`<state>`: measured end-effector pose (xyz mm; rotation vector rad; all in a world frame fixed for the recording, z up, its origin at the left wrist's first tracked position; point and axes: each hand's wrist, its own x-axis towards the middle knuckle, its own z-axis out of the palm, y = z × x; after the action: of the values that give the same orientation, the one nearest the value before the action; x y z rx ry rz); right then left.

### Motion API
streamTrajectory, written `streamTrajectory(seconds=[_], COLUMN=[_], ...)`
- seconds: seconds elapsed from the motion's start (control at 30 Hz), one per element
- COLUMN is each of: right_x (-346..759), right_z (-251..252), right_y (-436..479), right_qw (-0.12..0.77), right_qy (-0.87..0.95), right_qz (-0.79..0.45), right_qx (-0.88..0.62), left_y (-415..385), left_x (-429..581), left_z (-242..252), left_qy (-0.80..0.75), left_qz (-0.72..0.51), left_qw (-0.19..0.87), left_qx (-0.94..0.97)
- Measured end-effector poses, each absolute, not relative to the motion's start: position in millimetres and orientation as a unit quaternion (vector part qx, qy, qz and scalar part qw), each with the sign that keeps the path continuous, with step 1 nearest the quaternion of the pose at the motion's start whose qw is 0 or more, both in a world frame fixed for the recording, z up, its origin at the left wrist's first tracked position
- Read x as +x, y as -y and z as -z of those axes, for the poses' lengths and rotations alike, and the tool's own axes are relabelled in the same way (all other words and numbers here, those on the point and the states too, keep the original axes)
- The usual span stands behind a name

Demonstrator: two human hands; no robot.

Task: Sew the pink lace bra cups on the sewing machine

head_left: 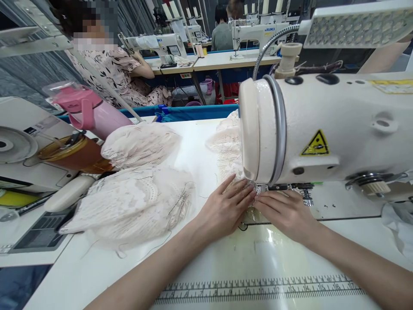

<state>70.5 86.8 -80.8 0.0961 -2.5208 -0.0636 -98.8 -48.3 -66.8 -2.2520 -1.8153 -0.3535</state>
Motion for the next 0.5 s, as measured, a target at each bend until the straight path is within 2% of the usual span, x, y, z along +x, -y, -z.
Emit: streamTrajectory(seconds=[0.33, 0.5], right_x=[74.7, 77.1], right_z=[84.6, 85.5], right_y=[-89.4, -94.5], right_qw=[0.29, 0.249], right_qy=[0.957, 0.968], right_qz=[0.027, 0.0], right_qx=[0.005, -0.019], left_y=[44.7, 44.6], left_x=[-86.9, -84.4], left_z=[72.6, 74.1], left_qy=[0.641, 0.646], left_qz=[0.132, 0.124], left_qw=[0.144, 0.142], left_qx=[-0.742, -0.739])
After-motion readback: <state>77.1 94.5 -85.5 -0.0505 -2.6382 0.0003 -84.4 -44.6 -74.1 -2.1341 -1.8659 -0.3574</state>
